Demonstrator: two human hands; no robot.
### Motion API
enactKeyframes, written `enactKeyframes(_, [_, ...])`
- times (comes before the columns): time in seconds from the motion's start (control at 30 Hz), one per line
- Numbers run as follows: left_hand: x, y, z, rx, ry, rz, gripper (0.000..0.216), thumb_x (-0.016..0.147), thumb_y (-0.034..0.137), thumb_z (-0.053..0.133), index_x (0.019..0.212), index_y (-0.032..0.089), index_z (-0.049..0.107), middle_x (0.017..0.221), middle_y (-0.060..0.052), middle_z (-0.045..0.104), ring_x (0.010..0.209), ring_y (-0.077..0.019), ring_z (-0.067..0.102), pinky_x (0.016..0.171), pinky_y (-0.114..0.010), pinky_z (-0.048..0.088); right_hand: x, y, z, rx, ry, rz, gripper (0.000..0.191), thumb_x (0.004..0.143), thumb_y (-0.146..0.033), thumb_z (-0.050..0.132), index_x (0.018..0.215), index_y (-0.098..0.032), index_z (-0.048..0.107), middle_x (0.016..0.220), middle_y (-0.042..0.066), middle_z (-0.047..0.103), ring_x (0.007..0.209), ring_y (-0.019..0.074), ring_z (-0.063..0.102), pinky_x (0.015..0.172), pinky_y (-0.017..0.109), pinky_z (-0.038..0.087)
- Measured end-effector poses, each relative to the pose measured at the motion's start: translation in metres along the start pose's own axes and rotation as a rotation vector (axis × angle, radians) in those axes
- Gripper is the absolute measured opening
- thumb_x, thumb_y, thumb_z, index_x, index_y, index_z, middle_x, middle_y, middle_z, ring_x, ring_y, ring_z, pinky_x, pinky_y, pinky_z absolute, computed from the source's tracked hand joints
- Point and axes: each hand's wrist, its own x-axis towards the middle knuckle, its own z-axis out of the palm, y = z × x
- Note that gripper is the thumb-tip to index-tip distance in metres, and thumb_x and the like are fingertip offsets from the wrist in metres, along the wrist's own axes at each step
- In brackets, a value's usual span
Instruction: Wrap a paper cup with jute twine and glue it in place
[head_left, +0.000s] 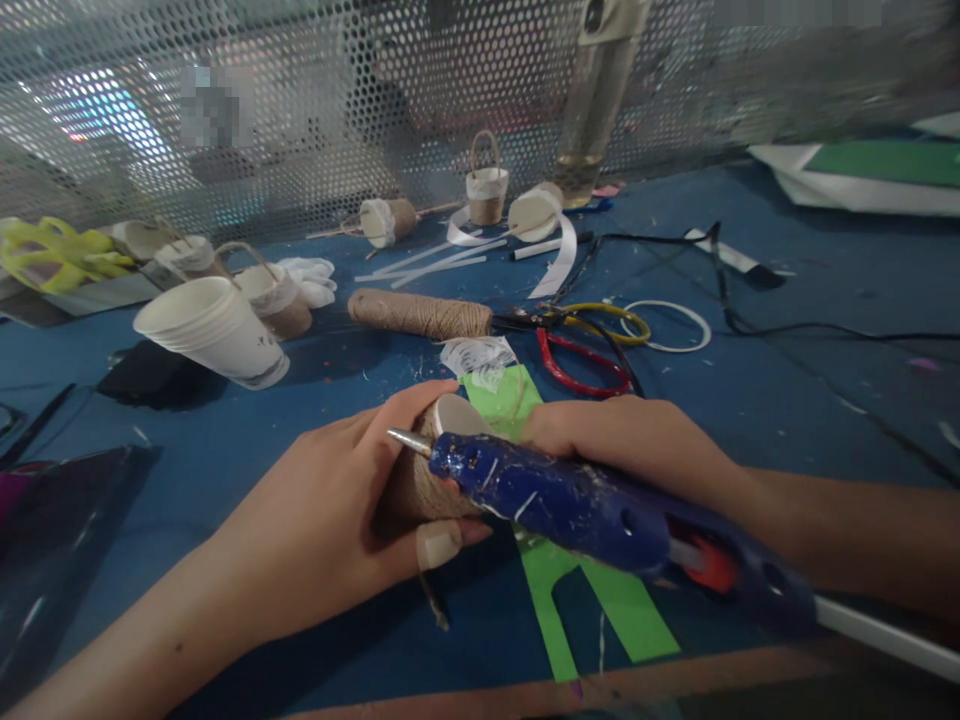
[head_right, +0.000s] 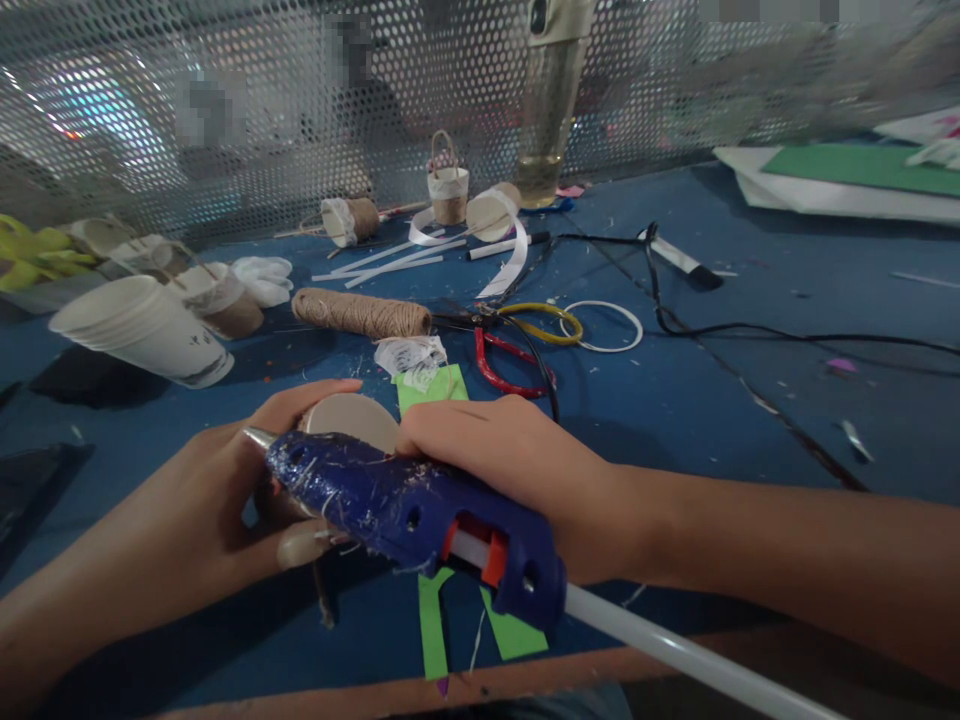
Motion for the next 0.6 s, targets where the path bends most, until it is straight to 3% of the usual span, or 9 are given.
enactKeyframes(0.17, [0.0010,0.0000,-0.0008,0.001,-0.014,-0.006,0.076,0.092,0.063,0.072,0.158,0.033,0.048,0.130,-0.007,0.080,0.119,-0.0403,0.075,0.099,-0.053,0.060,0.0011,-0.0025,-0.0018,0.002,-0.030,0.032,0.014,0.098,-0.029,0.064,0.101,-0.025,0.052,0.097,-0.001,0.067,0.084,0.0169,0.065,0.073,0.027,0.044])
enactKeyframes(0.37, [0.0011,-0.0006,-0.0002,-0.001,0.012,0.014,0.072,0.092,0.059,0.073,0.155,0.031,0.051,0.120,-0.006,0.082,0.118,-0.0395,0.076,0.093,-0.048,0.064,-0.0008,0.0007,0.0008,-0.010,0.001,0.001,0.015,0.098,-0.029,0.067,0.103,-0.025,0.053,0.097,-0.002,0.067,0.083,0.0156,0.065,0.073,0.026,0.044])
enactKeyframes(0.6, [-0.0009,-0.0023,0.0024,0.017,0.005,0.027,0.069,0.094,0.057,0.070,0.155,0.033,0.047,0.124,-0.004,0.080,0.119,-0.0386,0.076,0.093,-0.049,0.062,-0.0033,0.0047,0.0024,-0.025,0.025,-0.054,0.019,0.098,-0.031,0.069,0.104,-0.026,0.052,0.097,-0.004,0.066,0.082,0.0140,0.065,0.072,0.023,0.044])
